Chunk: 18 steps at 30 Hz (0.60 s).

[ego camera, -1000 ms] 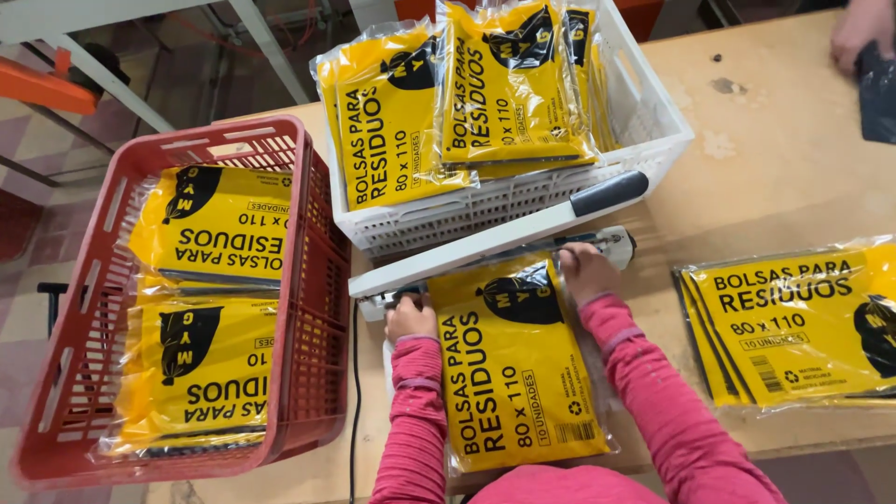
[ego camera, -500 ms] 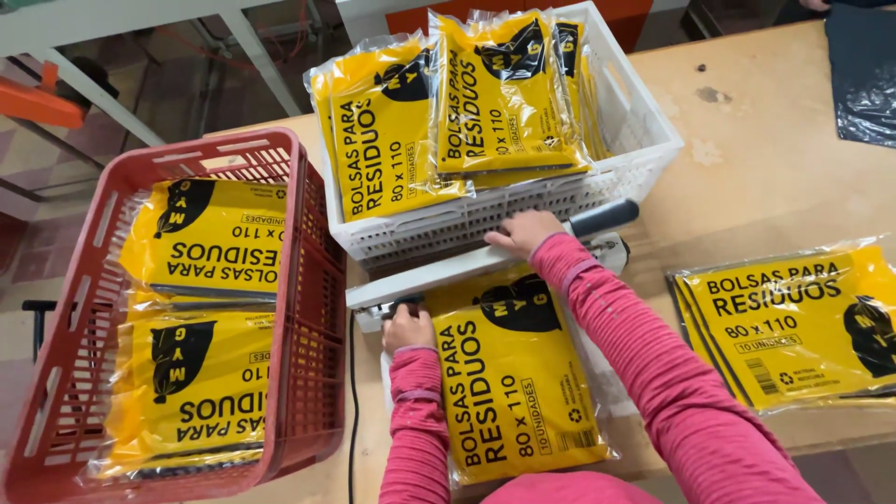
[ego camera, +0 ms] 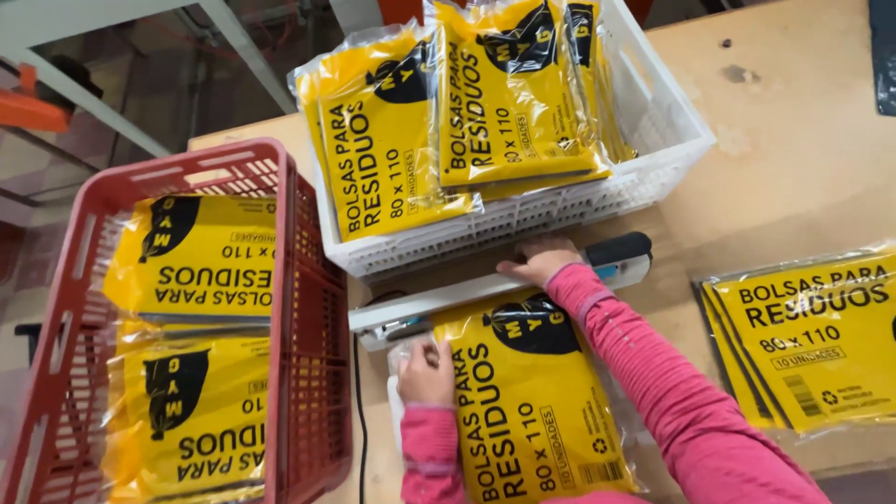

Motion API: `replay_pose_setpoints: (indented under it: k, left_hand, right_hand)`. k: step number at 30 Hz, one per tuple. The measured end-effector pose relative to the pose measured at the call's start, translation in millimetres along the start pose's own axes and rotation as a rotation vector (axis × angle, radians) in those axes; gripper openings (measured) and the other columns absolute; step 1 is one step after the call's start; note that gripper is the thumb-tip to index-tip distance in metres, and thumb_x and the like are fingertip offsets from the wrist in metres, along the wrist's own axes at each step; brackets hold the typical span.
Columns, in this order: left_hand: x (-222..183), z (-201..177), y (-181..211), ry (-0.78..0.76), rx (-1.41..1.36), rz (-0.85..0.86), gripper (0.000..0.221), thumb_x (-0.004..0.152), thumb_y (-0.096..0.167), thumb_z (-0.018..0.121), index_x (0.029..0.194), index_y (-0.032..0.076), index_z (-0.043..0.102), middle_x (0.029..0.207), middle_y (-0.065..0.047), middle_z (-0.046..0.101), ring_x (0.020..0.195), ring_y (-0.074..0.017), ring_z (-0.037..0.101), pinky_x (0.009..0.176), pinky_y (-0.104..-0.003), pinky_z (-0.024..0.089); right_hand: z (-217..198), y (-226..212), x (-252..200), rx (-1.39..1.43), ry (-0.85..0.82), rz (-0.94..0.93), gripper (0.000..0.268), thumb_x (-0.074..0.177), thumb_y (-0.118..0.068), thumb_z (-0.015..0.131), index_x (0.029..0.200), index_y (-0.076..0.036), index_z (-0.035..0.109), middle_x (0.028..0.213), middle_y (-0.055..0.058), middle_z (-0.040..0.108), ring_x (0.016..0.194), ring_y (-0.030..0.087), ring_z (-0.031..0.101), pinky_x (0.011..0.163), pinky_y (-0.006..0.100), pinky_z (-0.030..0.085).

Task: Sealing yellow plastic bags using a heat sealer and placing them into a basket

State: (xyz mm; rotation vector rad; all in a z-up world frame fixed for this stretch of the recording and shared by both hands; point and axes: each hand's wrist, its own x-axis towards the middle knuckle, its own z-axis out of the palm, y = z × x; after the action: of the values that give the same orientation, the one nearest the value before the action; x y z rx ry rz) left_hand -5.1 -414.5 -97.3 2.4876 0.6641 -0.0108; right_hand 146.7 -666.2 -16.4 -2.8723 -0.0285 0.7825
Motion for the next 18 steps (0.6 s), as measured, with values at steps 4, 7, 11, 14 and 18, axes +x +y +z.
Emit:
replay_pose_setpoints:
  k: [4, 7, 11, 14, 18]
  left_hand:
    - [-16, -8, -3, -0.246, -0.009, -0.005, 0.03, 0.095, 0.052, 0.063, 0.095, 0.022, 0.066, 0.08, 0.002, 0.06, 0.075, -0.0148, 0.057, 0.068, -0.031, 0.057]
    - [-17, -7, -8, -0.265, 0.062, 0.062, 0.034, 0.096, 0.053, 0.06, 0.09, 0.02, 0.063, 0.075, 0.003, 0.059, 0.071, -0.0139, 0.054, 0.064, -0.03, 0.051]
    - [-15, -5, -7, -0.259, 0.083, 0.072, 0.036, 0.096, 0.054, 0.06, 0.086, 0.02, 0.062, 0.073, 0.003, 0.057, 0.069, -0.0143, 0.052, 0.064, -0.031, 0.049]
    - [-15, 2, -14, -0.198, 0.09, 0.136, 0.039, 0.095, 0.056, 0.059, 0.087, 0.019, 0.063, 0.071, 0.001, 0.058, 0.069, -0.0162, 0.052, 0.062, -0.033, 0.047]
    - [-16, 3, -15, -0.162, 0.079, 0.174, 0.037, 0.094, 0.055, 0.062, 0.089, 0.018, 0.064, 0.071, 0.0, 0.061, 0.069, -0.0169, 0.054, 0.059, -0.034, 0.048]
  right_hand:
    - [-7, -3, 0, 0.015, -0.067, -0.024, 0.088, 0.082, -0.086, 0.034, 0.136, -0.023, 0.063, 0.141, 0.009, 0.062, 0.126, 0.033, 0.061, 0.103, 0.044, 0.049]
    - [-11, -6, -4, 0.016, -0.142, 0.009, 0.094, 0.081, -0.088, 0.028, 0.148, -0.025, 0.052, 0.152, 0.005, 0.053, 0.135, 0.03, 0.054, 0.111, 0.044, 0.044]
    - [3, 2, 6, -0.023, -0.024, -0.069, 0.085, 0.085, -0.084, 0.034, 0.133, -0.021, 0.065, 0.138, 0.005, 0.064, 0.123, 0.03, 0.062, 0.099, 0.045, 0.051]
    - [6, 4, 8, -0.021, 0.01, -0.097, 0.085, 0.084, -0.084, 0.034, 0.133, -0.022, 0.066, 0.14, 0.004, 0.063, 0.126, 0.031, 0.06, 0.1, 0.047, 0.049]
    - [0, 2, 4, -0.003, -0.026, -0.074, 0.084, 0.085, -0.084, 0.033, 0.132, -0.022, 0.065, 0.139, 0.004, 0.063, 0.123, 0.03, 0.061, 0.1, 0.047, 0.051]
